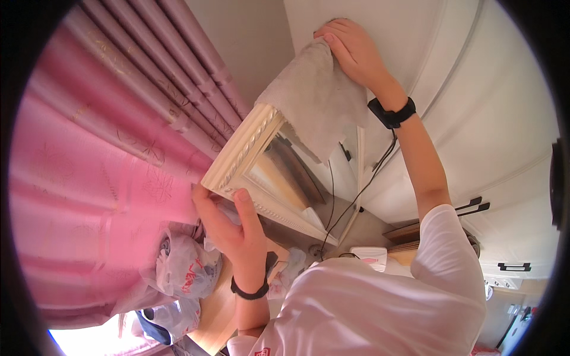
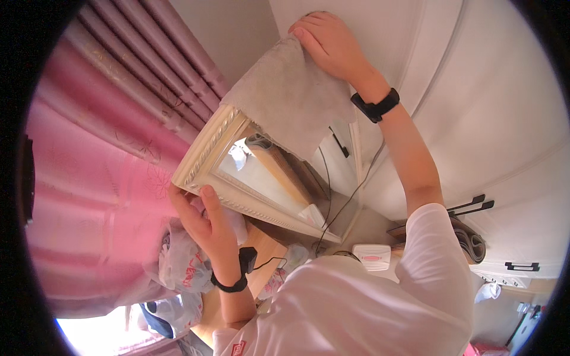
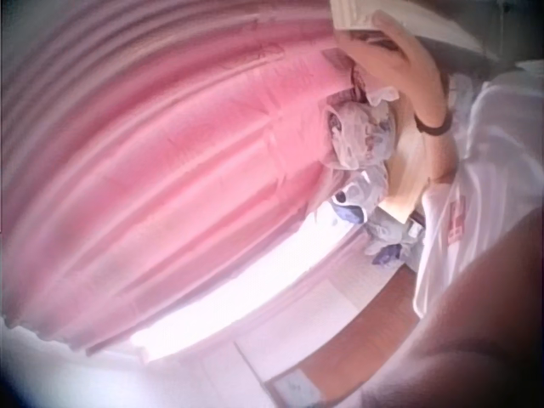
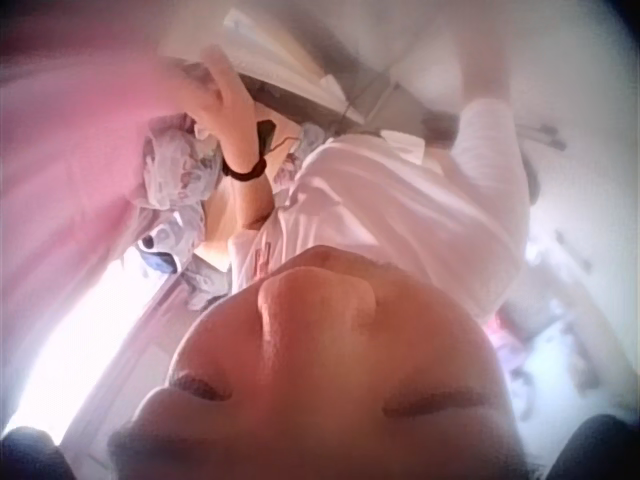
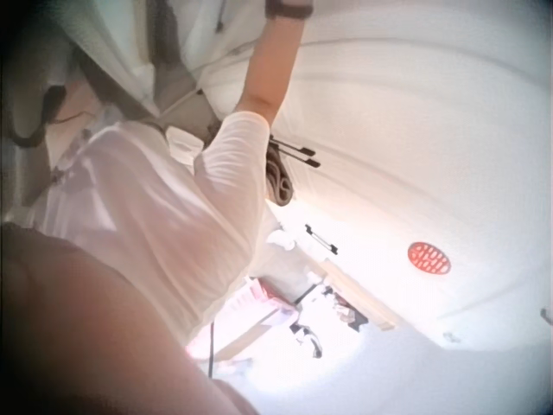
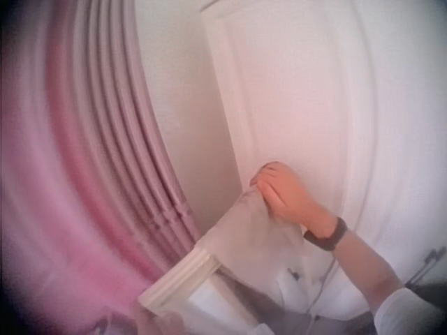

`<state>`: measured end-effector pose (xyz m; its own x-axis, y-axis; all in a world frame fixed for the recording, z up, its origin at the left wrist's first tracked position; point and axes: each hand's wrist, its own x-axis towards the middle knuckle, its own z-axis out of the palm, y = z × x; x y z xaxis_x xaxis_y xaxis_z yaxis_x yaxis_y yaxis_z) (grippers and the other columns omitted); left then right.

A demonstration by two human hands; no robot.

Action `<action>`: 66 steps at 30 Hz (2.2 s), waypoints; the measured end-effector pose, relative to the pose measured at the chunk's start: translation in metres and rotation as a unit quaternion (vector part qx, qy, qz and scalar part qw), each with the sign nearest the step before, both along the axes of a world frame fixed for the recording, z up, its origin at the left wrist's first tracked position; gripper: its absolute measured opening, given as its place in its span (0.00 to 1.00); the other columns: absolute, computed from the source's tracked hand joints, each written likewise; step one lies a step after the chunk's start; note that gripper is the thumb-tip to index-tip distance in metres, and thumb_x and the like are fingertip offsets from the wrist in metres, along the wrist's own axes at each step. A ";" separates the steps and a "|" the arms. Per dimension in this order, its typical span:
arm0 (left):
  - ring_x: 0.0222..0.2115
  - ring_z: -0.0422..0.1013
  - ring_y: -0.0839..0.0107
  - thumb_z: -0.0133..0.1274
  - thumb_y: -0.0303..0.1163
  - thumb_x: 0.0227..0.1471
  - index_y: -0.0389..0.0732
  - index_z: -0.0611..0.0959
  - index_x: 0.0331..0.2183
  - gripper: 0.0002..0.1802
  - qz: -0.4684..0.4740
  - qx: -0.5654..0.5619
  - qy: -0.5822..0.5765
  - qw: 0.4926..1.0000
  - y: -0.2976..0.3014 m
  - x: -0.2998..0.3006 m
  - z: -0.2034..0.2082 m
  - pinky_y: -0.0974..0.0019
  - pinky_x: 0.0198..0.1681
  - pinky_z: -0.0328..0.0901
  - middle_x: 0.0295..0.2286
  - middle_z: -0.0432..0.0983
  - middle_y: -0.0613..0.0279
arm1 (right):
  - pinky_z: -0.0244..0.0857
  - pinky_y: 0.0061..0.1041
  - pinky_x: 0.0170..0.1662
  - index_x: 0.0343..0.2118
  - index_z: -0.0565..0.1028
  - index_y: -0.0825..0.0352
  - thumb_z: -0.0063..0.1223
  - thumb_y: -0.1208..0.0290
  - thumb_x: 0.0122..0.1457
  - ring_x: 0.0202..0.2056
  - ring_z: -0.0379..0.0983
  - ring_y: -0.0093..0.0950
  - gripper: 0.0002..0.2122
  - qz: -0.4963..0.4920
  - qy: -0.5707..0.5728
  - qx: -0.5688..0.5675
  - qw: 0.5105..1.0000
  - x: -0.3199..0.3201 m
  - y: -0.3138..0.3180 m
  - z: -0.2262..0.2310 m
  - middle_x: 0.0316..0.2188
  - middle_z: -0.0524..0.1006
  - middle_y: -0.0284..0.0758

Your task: The person wipes a white wardrobe handle, a mirror frame, a wooden desk surface, a plastic bin lid, and a wooden door by hand using a grey cloth.

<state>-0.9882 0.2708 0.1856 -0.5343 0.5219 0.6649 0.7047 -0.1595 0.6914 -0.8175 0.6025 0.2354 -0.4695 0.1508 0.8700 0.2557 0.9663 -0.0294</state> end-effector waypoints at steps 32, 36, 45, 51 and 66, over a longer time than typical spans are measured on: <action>0.44 0.74 0.50 0.49 0.25 0.62 0.30 0.79 0.47 0.14 -0.171 0.031 -0.106 0.979 -0.007 -0.011 -0.020 0.58 0.48 0.66 0.43 0.78 0.43 | 0.60 0.47 0.60 0.51 0.79 0.69 0.50 0.63 0.61 0.53 0.74 0.42 0.19 0.104 0.037 0.070 0.991 -0.062 -0.158 -0.020 0.52 0.80 0.37; 0.44 0.72 0.48 0.47 0.24 0.62 0.29 0.77 0.49 0.16 -0.199 0.044 -0.101 0.974 -0.007 -0.018 -0.023 0.57 0.51 0.65 0.44 0.77 0.43 | 0.60 0.47 0.62 0.53 0.79 0.70 0.44 0.65 0.64 0.56 0.72 0.47 0.20 0.083 0.069 0.030 0.994 -0.059 -0.179 -0.042 0.56 0.78 0.39; 0.45 0.68 0.51 0.47 0.18 0.51 0.29 0.73 0.53 0.25 -0.206 0.085 -0.040 0.974 -0.009 -0.015 -0.033 0.60 0.52 0.64 0.47 0.69 0.45 | 0.66 0.48 0.54 0.44 0.78 0.75 0.43 0.60 0.71 0.48 0.74 0.57 0.19 0.091 0.004 -0.079 0.993 -0.021 -0.222 -0.133 0.44 0.80 0.50; 0.47 0.68 0.47 0.48 0.20 0.50 0.29 0.73 0.53 0.26 -0.212 0.026 -0.065 0.975 -0.032 -0.004 -0.074 0.57 0.53 0.64 0.48 0.70 0.43 | 0.65 0.50 0.57 0.45 0.80 0.72 0.54 0.69 0.59 0.54 0.70 0.57 0.14 0.108 -0.065 -0.175 0.977 0.003 -0.253 -0.186 0.51 0.78 0.47; 0.48 0.73 0.54 0.50 0.28 0.64 0.35 0.78 0.54 0.18 -0.243 -0.194 -0.320 0.895 -0.144 0.021 -0.191 0.60 0.56 0.65 0.47 0.77 0.51 | 0.66 0.47 0.56 0.41 0.81 0.72 0.51 0.67 0.59 0.53 0.72 0.50 0.14 0.241 -0.180 -0.256 0.919 0.037 -0.305 -0.247 0.52 0.77 0.44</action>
<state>-0.9673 0.1265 -0.0058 -0.3890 0.9209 0.0222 0.0566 -0.0002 0.9984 -0.7805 0.2979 -0.0115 -0.8319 0.1959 0.5191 -0.1165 0.8531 -0.5087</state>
